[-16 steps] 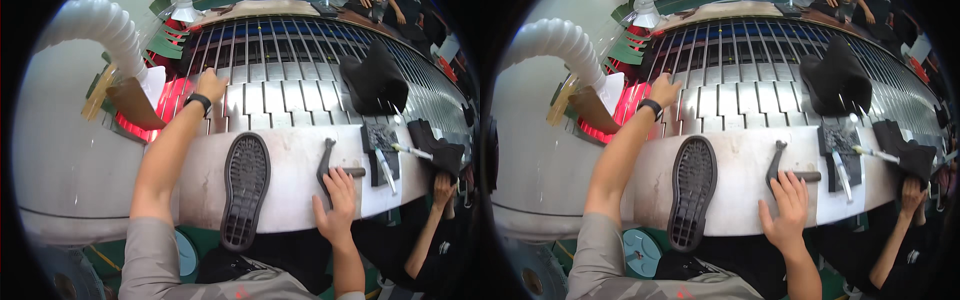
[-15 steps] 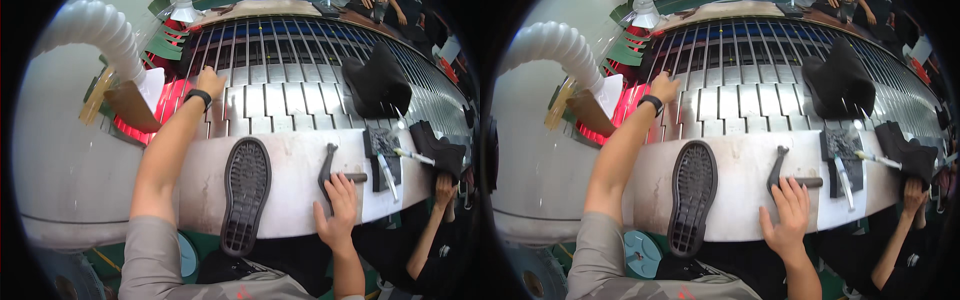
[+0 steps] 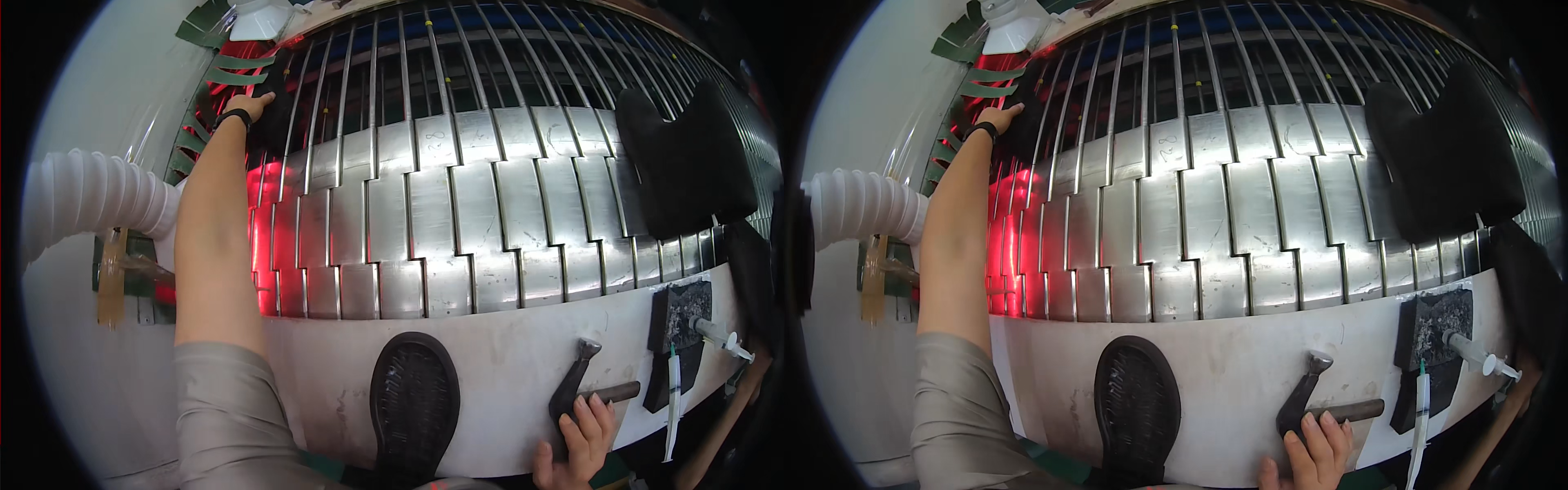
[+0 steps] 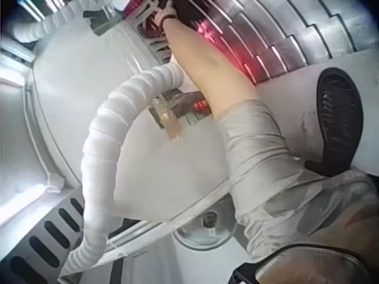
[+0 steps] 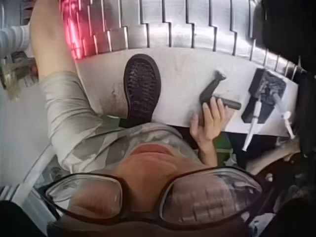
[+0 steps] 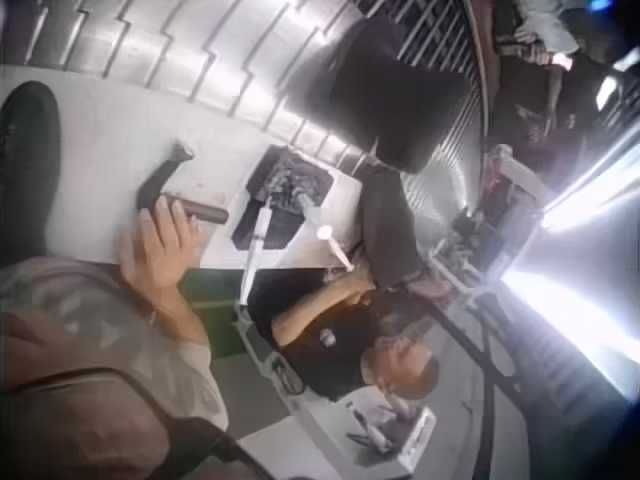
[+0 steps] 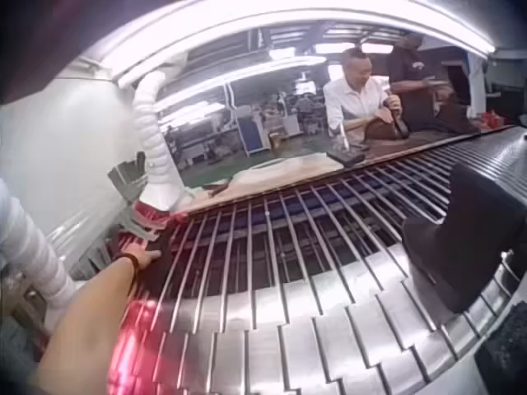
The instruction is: The person retrieves a shoe sole and a boot upper from a conveyor, then attaches the sole to the bottom of the boot and presses them together along the edges by hand.
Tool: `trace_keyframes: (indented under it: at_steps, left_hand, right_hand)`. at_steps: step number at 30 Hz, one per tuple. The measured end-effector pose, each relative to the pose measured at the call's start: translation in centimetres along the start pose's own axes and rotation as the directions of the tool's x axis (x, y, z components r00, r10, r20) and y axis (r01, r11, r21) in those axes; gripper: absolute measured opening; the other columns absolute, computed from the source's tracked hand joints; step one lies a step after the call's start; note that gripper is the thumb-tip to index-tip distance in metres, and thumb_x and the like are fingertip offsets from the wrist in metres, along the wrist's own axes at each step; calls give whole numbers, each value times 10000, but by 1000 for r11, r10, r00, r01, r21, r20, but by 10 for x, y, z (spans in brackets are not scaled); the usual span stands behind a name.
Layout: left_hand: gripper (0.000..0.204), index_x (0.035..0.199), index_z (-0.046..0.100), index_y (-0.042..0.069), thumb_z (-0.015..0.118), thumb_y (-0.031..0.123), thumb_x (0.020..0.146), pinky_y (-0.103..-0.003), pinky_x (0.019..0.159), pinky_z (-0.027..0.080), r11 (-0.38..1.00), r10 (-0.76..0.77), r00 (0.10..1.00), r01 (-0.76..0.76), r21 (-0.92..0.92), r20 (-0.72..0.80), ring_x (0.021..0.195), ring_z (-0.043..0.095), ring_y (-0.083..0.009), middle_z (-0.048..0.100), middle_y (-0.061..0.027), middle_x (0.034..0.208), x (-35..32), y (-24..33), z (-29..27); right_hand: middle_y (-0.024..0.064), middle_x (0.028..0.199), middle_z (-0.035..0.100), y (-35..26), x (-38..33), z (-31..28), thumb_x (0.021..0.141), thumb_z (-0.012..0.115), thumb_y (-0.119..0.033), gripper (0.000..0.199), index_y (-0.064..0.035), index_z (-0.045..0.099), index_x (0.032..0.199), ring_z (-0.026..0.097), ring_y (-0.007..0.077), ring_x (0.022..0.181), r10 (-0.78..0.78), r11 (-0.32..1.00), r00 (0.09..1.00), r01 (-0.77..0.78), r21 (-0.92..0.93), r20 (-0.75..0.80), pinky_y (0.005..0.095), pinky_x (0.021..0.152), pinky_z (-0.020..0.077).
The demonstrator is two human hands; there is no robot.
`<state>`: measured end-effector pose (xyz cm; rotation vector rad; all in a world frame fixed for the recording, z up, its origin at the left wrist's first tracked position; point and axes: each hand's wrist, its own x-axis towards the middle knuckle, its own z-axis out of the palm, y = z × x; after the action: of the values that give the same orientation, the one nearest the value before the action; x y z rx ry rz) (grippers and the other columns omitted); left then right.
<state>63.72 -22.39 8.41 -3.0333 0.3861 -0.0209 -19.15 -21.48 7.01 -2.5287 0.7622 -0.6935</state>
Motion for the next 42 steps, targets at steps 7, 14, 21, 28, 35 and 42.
trace_keyframes:
  at_steps: [7, 14, 21, 28, 35, 42]
  left_hand:
    - [792, 1480, 617, 75, 836, 558, 891, -558, 1172, 447, 993, -2, 995, 14, 121, -97, 1428, 594, -343, 644, -151, 1520, -109, 62, -35]
    - [672, 1265, 620, 27, 939, 357, 775, -502, 999, 592, 878, 479, 768, -408, 251, -425, 1252, 611, -375, 629, -165, 1297, -251, 86, -68]
    - [885, 1379, 626, -64, 902, 521, 775, -500, 1049, 512, 818, 263, 647, -543, -191, -715, 1210, 641, -421, 664, -253, 1264, -396, 48, -131]
    - [527, 1215, 694, -68, 913, 297, 904, -310, 906, 560, 55, 27, 688, -725, -686, -725, 962, 714, -172, 768, -93, 1079, -550, -41, -202]
    - [489, 1479, 601, 47, 619, 366, 1108, -476, 1122, 524, -742, 310, 793, -144, -655, -525, 1261, 682, -283, 707, -97, 1390, -700, -118, -172]
    - [520, 1529, 574, 152, 546, 478, 1125, -460, 1157, 498, -636, 647, 712, 308, -707, -272, 1326, 645, -240, 672, -43, 1462, -786, -118, -72]
  right_hand:
    - [261, 1403, 665, 0, -4, 2, 836, 735, -199, 465, 11, 695, 1250, 572, 501, 1363, 29, 1000, 998, -30, 8, 58, 671, 1186, 370]
    - [212, 1348, 709, 3, -7, 8, 797, 815, -198, 420, 0, 766, 1163, 615, 430, 1334, -5, 998, 994, 12, 64, -111, 606, 1163, 414]
    - [213, 1304, 715, 7, -25, -2, 796, 808, -82, 334, 15, 742, 1109, 642, 420, 1270, -63, 962, 953, 137, 237, -295, 572, 1114, 461]
    - [237, 1308, 720, -22, -89, -53, 822, 826, -51, 347, 33, 732, 1146, 675, 413, 1219, -77, 871, 969, 179, 457, -233, 468, 1057, 527]
    - [226, 1393, 701, -96, -103, -54, 940, 798, -132, 468, 32, 679, 1362, 678, 326, 1304, -119, 625, 993, 59, 778, 21, 410, 1131, 503]
    - [112, 1295, 706, -112, -133, -66, 932, 774, -101, 429, 13, 664, 1330, 669, 217, 1165, -66, 319, 994, 102, 942, -85, 391, 1048, 522]
